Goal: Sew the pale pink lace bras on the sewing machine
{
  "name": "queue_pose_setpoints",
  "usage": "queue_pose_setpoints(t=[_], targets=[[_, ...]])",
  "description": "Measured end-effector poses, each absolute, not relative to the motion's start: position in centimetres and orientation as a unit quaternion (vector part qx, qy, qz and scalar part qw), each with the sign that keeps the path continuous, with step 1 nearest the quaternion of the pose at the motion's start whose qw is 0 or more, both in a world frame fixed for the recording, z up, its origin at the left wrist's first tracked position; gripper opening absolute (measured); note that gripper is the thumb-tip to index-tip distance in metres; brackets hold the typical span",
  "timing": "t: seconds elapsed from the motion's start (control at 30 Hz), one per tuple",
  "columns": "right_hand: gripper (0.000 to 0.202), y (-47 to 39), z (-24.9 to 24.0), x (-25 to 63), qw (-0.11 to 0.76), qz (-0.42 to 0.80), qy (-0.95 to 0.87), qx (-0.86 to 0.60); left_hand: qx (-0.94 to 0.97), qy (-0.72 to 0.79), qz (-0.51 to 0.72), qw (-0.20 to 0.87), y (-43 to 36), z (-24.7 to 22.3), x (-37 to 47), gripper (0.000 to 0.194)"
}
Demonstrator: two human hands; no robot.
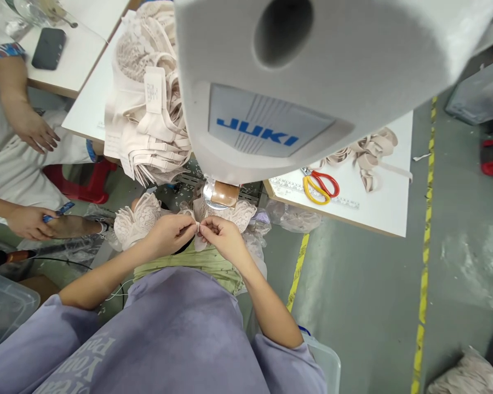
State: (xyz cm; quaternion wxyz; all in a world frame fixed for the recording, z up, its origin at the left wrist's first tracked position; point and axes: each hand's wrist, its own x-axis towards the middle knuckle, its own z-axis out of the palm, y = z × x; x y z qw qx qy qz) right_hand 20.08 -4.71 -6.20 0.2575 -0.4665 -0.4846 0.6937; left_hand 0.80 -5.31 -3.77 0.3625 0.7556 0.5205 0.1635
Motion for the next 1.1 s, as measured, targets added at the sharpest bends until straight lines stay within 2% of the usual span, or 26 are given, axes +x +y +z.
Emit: queue_pose_setpoints(t=[0.07, 0.23, 0.33, 0.4, 0.5, 0.63, 0.7, 0.8, 0.93, 1.03, 1.1], targets=[[0.018, -4.7, -6.4, 19.8, 0.264, 0.713, -0.454, -0.464, 0.744, 0.51, 0.162, 0.402, -5.2, -3.7, 0.8, 0.032], [0.022, -4.7, -7.3, 18.5, 0.26, 0.845, -0.204, -0.419, 0.687, 0.442, 0.176, 0.549, -4.9, -3.4, 0.3, 0.035], [0.025, -4.9, -7.4, 18.4, 0.273, 0.847, -0.201, -0.409, 0.676, 0.44, 0.193, 0.559, -4.8, -3.3, -0.1, 0.037], [0.023, -5.2, -7.1, 18.7, 0.303, 0.8, -0.289, -0.429, 0.673, 0.465, 0.201, 0.54, -4.8, -3.3, -0.2, 0.036], [0.021, -5.9, -6.6, 19.0, 0.342, 0.659, -0.472, -0.475, 0.655, 0.501, 0.212, 0.524, -4.8, -3.3, -0.1, 0.035], [0.018, -6.6, -7.0, 18.8, 0.378, 0.438, -0.632, -0.515, 0.602, 0.516, 0.221, 0.568, -4.8, -3.7, 0.2, 0.04], [0.02, -7.0, -7.4, 18.5, 0.382, 0.365, -0.675, -0.515, 0.567, 0.517, 0.237, 0.596, -4.8, -4.1, 0.5, 0.045], [0.023, -7.4, -7.9, 18.5, 0.355, 0.317, -0.731, -0.489, 0.533, 0.519, 0.254, 0.618, -4.7, -4.4, 0.7, 0.047], [0.024, -5.6, -8.0, 21.8, 0.342, 0.342, -0.739, -0.469, 0.493, 0.514, 0.232, 0.662, -4.5, -4.7, 0.3, 0.043], [0.03, -1.3, -8.0, 28.4, 0.355, 0.214, -0.681, -0.604, 0.466, 0.521, 0.256, 0.668, -4.3, -5.0, -0.1, 0.038], [0.038, 2.2, -7.7, 33.5, 0.32, 0.092, -0.654, -0.679, 0.449, 0.519, 0.281, 0.671, -4.3, -5.2, -0.1, 0.036]])
